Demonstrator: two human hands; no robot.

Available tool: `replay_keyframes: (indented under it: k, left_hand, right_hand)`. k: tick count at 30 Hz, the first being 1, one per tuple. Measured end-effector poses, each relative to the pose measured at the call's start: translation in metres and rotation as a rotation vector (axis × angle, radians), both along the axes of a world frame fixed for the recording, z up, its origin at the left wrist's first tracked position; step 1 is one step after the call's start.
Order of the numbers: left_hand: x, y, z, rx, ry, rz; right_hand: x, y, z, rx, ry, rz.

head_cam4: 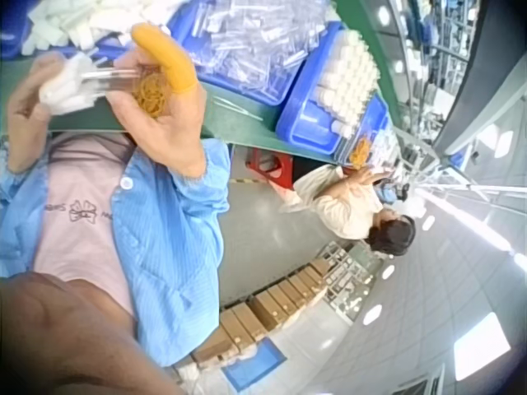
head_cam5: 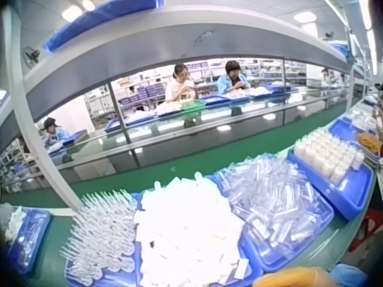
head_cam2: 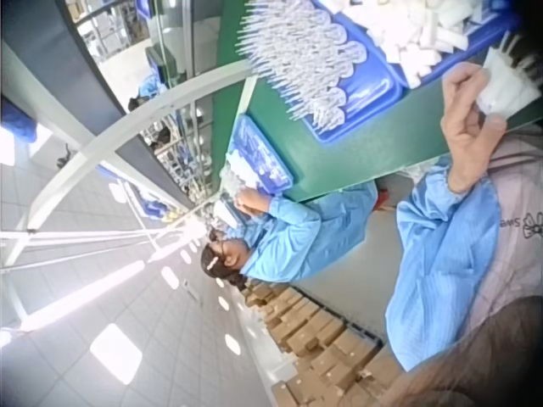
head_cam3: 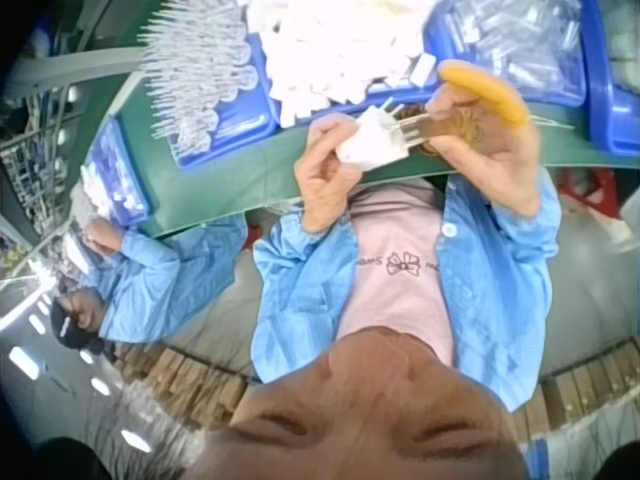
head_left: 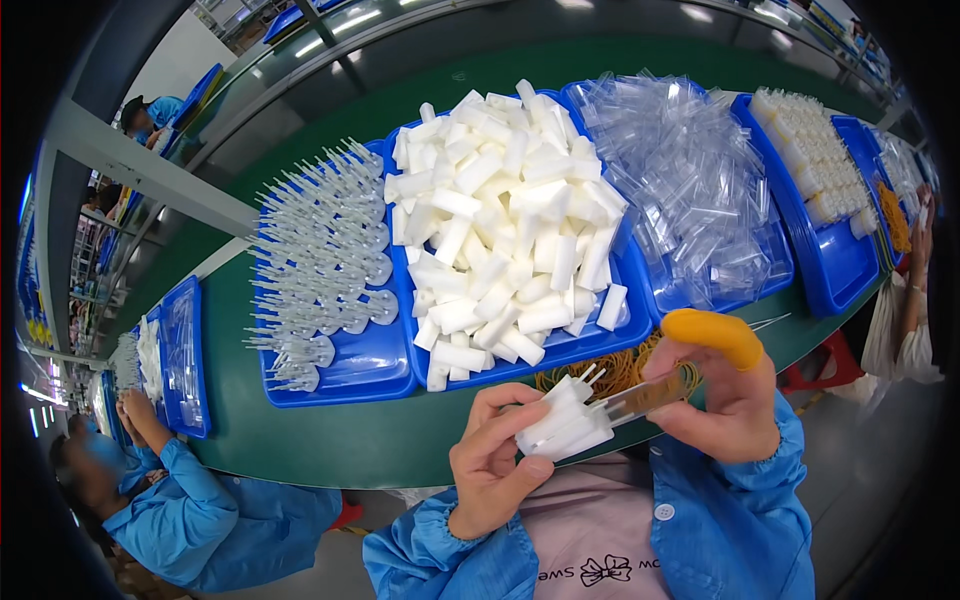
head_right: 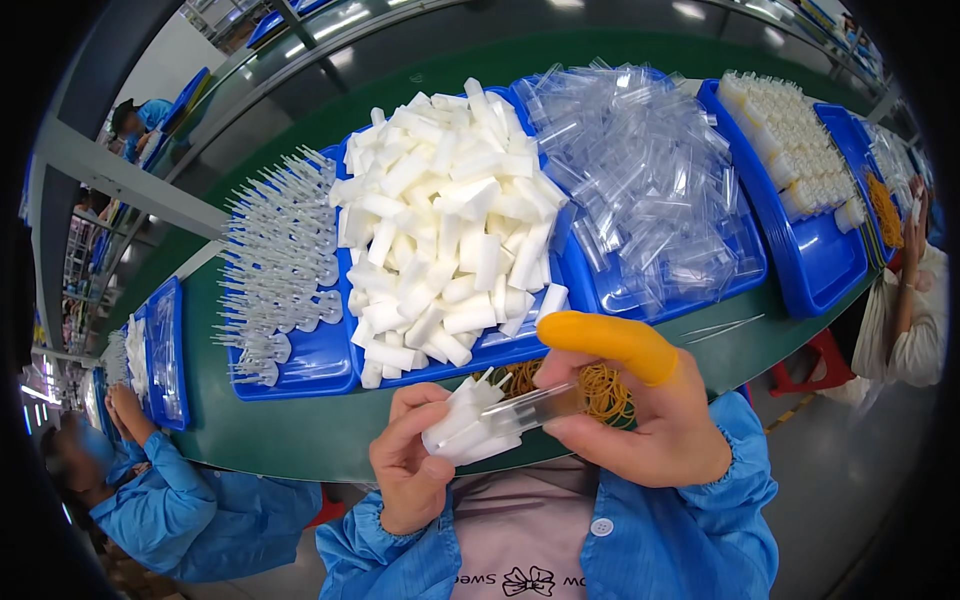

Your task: The person assembles small white plastic components by inserting clear plastic tubes into white cylindrical bases. They then secure the assembled units with yellow rubber bands and place them into a blue tray. The process is repeated continuously throughout the clip.

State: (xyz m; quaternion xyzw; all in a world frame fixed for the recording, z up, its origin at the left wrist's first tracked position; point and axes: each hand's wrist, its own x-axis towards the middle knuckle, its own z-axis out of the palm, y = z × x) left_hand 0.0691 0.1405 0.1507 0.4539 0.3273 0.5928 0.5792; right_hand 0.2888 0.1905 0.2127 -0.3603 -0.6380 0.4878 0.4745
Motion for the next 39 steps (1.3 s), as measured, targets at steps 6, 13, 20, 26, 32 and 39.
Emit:
replay_keyframes:
  k: [6, 13, 20, 26, 32, 39]
  left_hand:
    - [0.001, -0.001, 0.003, 0.055, 0.102, 0.047]
    - [-0.002, -0.002, 0.002, 0.125, 0.310, 0.054]
    - [-0.001, -0.002, 0.001, 0.119, 0.262, 0.041]
    - [0.000, 0.005, -0.011, -0.057, -0.057, 0.050]
    - [-0.001, 0.005, -0.015, -0.049, 0.024, 0.057]
    - [-0.007, 0.003, -0.007, -0.170, -0.073, -0.032]
  right_hand:
    - [-0.004, 0.001, -0.009, 0.039, 0.002, 0.005]
    - [0.006, 0.002, -0.004, 0.108, -0.213, 0.143]
    - [-0.001, 0.005, -0.008, -0.176, 0.051, 0.180]
    - [-0.007, -0.002, -0.020, -0.112, 0.179, 0.067]
    - [0.001, 0.002, -0.025, 0.203, -0.253, -0.113]
    - [0.009, -0.001, -0.028, 0.174, -0.237, -0.115]
